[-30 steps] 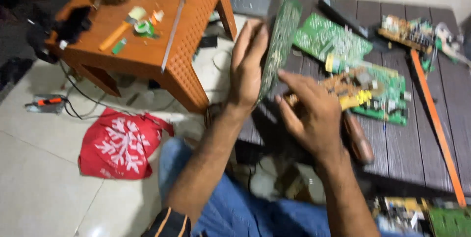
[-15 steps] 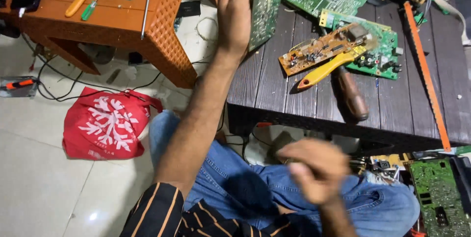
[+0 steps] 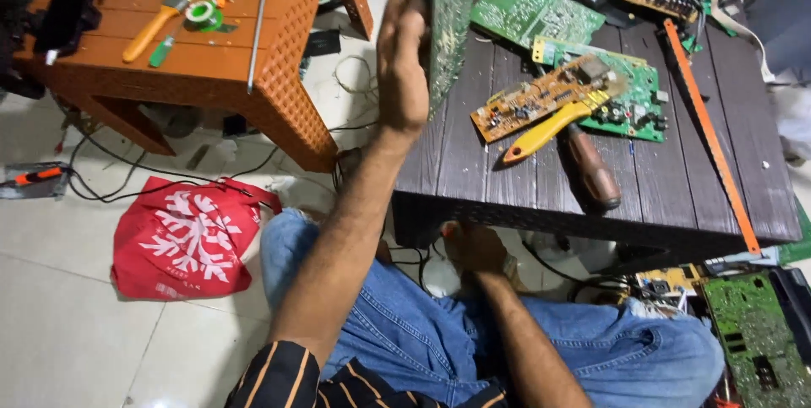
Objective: The person sits on the floor and cleans a small circuit board using a yellow brush. They then pick up a larger green circuit board and use a screwdriver to scrape or clean its surface. Various other circuit boards and tools are visible on the table.
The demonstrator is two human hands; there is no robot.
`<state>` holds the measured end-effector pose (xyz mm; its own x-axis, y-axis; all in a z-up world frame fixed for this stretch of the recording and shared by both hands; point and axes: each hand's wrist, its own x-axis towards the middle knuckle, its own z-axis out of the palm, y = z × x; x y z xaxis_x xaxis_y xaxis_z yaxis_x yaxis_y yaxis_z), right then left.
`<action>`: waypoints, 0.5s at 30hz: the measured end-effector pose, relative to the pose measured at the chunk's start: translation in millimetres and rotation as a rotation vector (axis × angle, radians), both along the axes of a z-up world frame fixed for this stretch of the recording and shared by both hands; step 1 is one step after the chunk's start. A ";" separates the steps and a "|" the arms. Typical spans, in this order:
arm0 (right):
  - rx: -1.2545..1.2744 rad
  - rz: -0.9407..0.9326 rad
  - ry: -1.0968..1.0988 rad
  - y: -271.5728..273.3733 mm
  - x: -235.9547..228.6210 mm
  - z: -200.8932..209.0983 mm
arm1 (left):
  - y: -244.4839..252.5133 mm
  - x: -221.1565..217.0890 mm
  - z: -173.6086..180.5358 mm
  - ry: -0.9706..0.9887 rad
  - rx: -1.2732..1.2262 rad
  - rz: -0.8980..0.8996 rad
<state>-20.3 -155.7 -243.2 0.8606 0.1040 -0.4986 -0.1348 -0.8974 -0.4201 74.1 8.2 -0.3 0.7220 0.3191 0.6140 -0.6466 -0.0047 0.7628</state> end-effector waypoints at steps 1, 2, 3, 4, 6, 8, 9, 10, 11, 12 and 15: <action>0.004 0.005 -0.006 1.4 -5.0 1.2 | -0.6 -0.5 -3.7 -0.006 0.004 0.005; 0.024 -0.090 -0.011 3.5 -6.2 3.1 | 0.1 0.7 -5.9 0.018 0.002 0.016; 0.045 -0.185 -0.016 5.7 -7.4 5.1 | 1.2 2.0 -8.0 0.042 0.000 0.027; 0.051 -0.171 -0.026 2.8 -6.1 -9.4 | 1.8 0.0 -4.4 0.031 0.005 0.040; 0.024 -0.227 -0.147 -4.0 -3.4 -39.4 | 1.1 -3.6 1.6 -0.087 -0.060 -0.020; 0.069 -0.323 -0.109 -2.4 -12.7 -20.5 | 4.2 -2.7 -1.3 -0.083 -0.061 0.027; 0.107 -0.426 -0.063 -1.9 -16.3 -11.1 | 5.3 -1.1 -2.2 -0.072 -0.068 0.065; 0.117 -0.425 -0.069 -1.8 -16.3 -7.8 | 6.0 -1.0 -1.9 -0.081 -0.060 0.066; 0.017 -0.360 -0.031 -2.0 -16.0 -5.2 | 6.3 -0.5 -2.2 -0.051 -0.111 0.027; -0.088 -0.296 0.013 -5.3 -19.6 -3.6 | 4.6 -1.9 -5.1 -0.015 -0.165 -0.013; 0.065 -0.434 0.030 -7.3 -31.5 14.5 | 4.9 -3.8 -5.3 0.067 -0.267 -0.062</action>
